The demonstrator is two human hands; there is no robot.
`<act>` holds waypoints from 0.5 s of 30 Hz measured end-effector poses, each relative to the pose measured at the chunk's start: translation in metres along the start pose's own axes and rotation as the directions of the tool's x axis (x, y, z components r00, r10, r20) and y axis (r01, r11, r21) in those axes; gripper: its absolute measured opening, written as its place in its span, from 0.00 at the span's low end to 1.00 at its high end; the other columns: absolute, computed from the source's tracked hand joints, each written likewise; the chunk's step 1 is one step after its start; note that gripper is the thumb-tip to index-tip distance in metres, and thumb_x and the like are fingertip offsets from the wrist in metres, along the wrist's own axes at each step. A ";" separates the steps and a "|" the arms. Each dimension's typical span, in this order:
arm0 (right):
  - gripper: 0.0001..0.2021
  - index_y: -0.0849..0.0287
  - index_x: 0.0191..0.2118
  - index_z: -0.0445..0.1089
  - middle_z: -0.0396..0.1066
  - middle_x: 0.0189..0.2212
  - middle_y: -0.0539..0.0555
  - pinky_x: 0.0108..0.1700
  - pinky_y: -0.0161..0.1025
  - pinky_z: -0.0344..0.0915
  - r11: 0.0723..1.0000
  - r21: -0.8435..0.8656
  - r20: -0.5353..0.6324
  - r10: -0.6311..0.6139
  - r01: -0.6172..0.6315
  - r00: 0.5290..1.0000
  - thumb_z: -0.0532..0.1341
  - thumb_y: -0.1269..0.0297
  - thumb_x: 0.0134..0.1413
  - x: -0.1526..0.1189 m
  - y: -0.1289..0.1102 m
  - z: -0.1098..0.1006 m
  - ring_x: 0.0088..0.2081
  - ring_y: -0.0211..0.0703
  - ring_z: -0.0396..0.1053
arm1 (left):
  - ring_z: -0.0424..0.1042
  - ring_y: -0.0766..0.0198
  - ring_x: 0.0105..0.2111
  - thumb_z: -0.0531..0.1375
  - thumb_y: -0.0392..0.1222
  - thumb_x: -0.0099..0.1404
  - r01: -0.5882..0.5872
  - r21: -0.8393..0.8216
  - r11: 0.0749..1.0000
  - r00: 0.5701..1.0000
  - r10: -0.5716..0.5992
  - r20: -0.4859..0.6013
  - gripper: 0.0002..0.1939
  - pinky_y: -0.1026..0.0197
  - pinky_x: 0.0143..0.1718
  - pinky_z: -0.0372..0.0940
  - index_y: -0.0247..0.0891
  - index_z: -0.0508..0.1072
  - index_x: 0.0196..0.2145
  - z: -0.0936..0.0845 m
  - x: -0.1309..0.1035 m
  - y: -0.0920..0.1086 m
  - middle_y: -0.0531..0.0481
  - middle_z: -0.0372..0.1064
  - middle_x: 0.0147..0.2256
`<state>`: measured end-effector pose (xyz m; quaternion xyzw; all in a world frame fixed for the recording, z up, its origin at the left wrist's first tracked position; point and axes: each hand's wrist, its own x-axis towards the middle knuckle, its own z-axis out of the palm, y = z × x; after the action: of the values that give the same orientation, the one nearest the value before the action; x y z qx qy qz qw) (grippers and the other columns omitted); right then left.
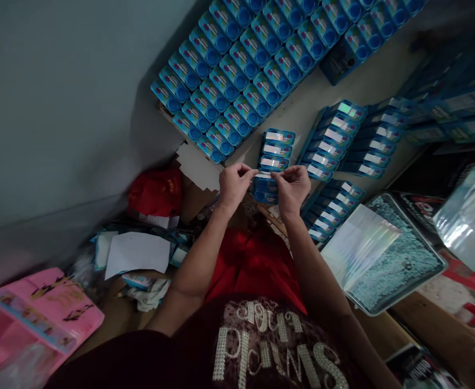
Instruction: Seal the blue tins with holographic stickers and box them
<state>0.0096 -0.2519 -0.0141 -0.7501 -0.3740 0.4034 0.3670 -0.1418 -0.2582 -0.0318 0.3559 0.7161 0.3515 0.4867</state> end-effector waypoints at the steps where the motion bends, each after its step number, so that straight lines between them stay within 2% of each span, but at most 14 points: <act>1: 0.15 0.52 0.35 0.60 0.68 0.29 0.44 0.42 0.38 0.71 1.000 -0.008 -0.002 -0.008 0.008 1.000 0.68 0.58 0.47 0.000 0.001 0.000 0.33 0.39 0.72 | 0.74 0.63 0.24 0.71 0.44 0.63 0.003 -0.001 1.000 1.000 -0.003 0.005 0.09 0.61 0.30 0.67 0.41 0.78 0.28 0.000 0.001 -0.002 0.53 0.75 0.23; 8: 0.13 0.51 0.34 0.59 0.68 0.30 0.44 0.42 0.37 0.68 0.991 -0.134 -0.003 -0.021 0.021 1.000 0.67 0.61 0.50 -0.002 -0.002 0.002 0.33 0.39 0.70 | 0.74 0.64 0.24 0.71 0.42 0.62 0.045 -0.053 0.998 0.999 -0.043 0.022 0.09 0.62 0.30 0.67 0.40 0.78 0.27 0.006 0.008 -0.008 0.53 0.73 0.22; 13: 0.15 0.50 0.35 0.60 0.69 0.33 0.48 0.45 0.41 0.67 0.951 -0.301 -0.026 -0.083 0.071 0.996 0.69 0.59 0.49 -0.001 -0.004 0.002 0.39 0.45 0.69 | 0.71 0.68 0.25 0.73 0.41 0.60 0.237 -0.237 0.942 0.969 -0.212 0.126 0.09 0.65 0.29 0.67 0.37 0.78 0.27 0.010 0.013 -0.016 0.54 0.73 0.25; 15: 0.16 0.50 0.36 0.61 0.69 0.35 0.49 0.45 0.41 0.67 0.940 -0.335 -0.012 -0.069 0.061 0.998 0.70 0.57 0.48 -0.001 -0.005 -0.001 0.41 0.47 0.69 | 0.72 0.68 0.26 0.73 0.43 0.59 0.288 -0.296 0.911 0.956 -0.256 0.142 0.10 0.66 0.30 0.68 0.37 0.78 0.28 0.011 0.012 -0.024 0.53 0.75 0.27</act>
<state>0.0083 -0.2506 -0.0088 -0.7936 -0.4572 0.3128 0.2516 -0.1382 -0.2586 -0.0606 0.1878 0.6684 0.3713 0.6165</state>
